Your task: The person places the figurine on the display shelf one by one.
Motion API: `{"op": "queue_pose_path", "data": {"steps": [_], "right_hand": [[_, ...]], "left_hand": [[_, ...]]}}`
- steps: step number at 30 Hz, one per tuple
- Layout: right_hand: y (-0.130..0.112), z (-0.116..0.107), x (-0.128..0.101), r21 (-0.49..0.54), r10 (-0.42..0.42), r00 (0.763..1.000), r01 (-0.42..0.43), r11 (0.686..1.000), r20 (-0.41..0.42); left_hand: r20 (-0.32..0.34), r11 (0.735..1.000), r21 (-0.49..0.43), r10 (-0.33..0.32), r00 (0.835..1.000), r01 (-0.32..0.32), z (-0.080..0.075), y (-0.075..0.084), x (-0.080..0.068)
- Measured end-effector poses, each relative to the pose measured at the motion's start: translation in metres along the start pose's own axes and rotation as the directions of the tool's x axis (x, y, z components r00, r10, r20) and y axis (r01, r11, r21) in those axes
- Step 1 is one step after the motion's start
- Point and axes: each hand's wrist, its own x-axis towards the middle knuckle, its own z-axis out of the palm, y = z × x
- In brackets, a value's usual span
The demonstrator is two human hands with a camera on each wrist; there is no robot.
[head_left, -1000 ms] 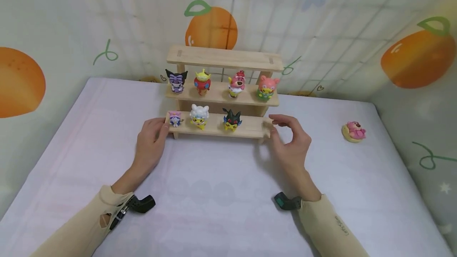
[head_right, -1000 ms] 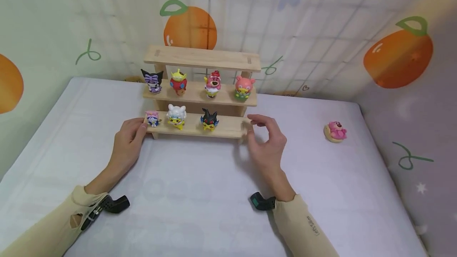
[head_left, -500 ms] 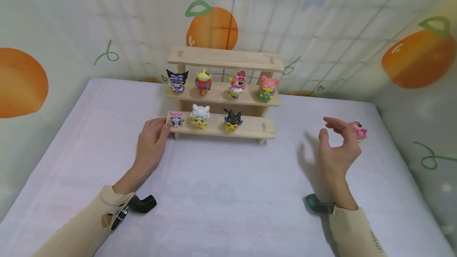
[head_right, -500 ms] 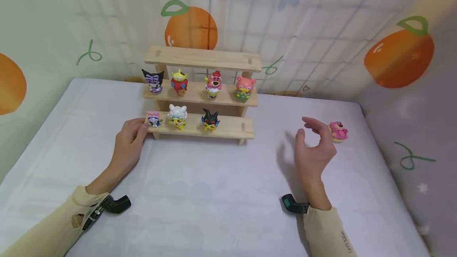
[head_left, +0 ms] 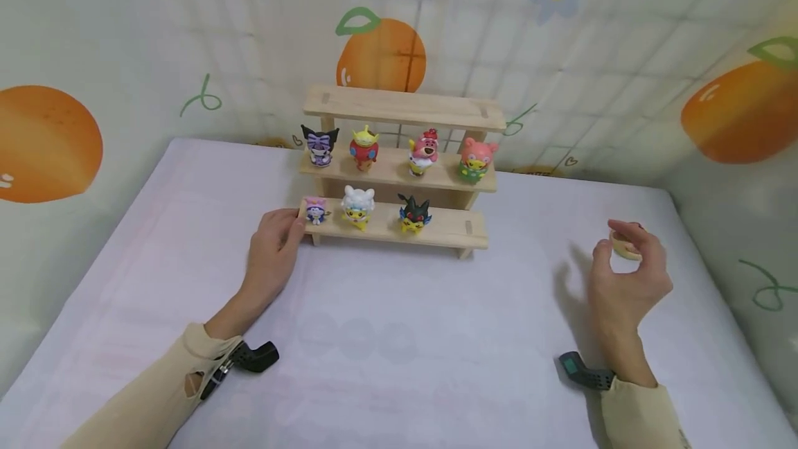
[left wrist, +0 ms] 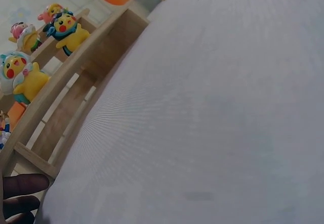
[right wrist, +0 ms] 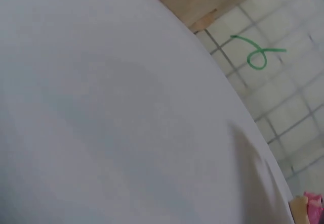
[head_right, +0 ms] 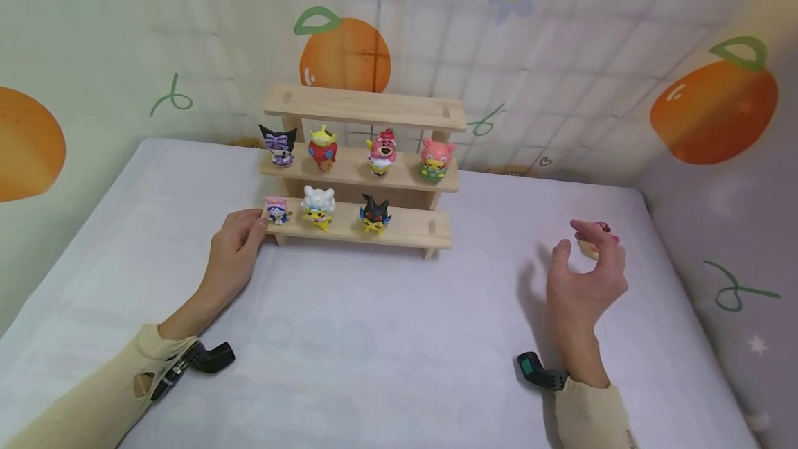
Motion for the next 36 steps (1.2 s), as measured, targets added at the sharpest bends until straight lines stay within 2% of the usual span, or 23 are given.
{"op": "queue_pose_path", "data": {"steps": [5, 8, 13, 17, 20, 25, 29, 32, 36], "right_hand": [[0.027, -0.011, 0.006, -0.083, 0.013, 0.998, -0.019, 0.996, -0.065], [0.039, -0.017, 0.006, -0.144, 0.037, 0.996, -0.047, 0.989, -0.076], [0.044, -0.022, 0.006, -0.199, 0.152, 0.985, -0.165, 0.966, -0.079], [0.046, -0.02, 0.009, -0.228, 0.24, 0.97, -0.244, 0.943, -0.045], [0.052, -0.02, 0.009, -0.251, 0.306, 0.952, -0.301, 0.92, -0.019], [0.063, -0.02, 0.013, -0.271, 0.431, 0.901, -0.406, 0.873, 0.038], [0.071, -0.022, 0.014, -0.311, 0.523, 0.847, -0.472, 0.825, 0.101], [0.075, -0.023, 0.013, -0.355, 0.543, 0.831, -0.473, 0.806, 0.126], [0.077, -0.024, 0.012, -0.384, 0.525, 0.842, -0.446, 0.809, 0.129]], "left_hand": [[0.008, 1.0, 0.01, 0.02, 1.0, -0.02, 0.0, 0.003, -0.001], [-0.001, 1.0, 0.014, 0.025, 1.0, -0.025, -0.001, 0.003, -0.001], [0.013, 1.0, 0.006, 0.022, 1.0, -0.022, 0.002, 0.002, -0.002], [0.004, 0.999, 0.004, 0.032, 0.999, -0.032, 0.001, 0.002, -0.002], [0.001, 1.0, 0.008, 0.029, 1.0, -0.029, 0.0, 0.002, -0.001], [0.005, 1.0, 0.006, 0.021, 1.0, -0.021, -0.001, 0.004, 0.001], [0.001, 1.0, -0.001, 0.007, 1.0, -0.007, 0.0, 0.002, 0.0], [0.0, 1.0, -0.002, 0.01, 1.0, -0.01, 0.001, 0.0, 0.0], [-0.002, 0.999, -0.001, 0.033, 0.999, -0.033, 0.001, 0.0, -0.001]]}}
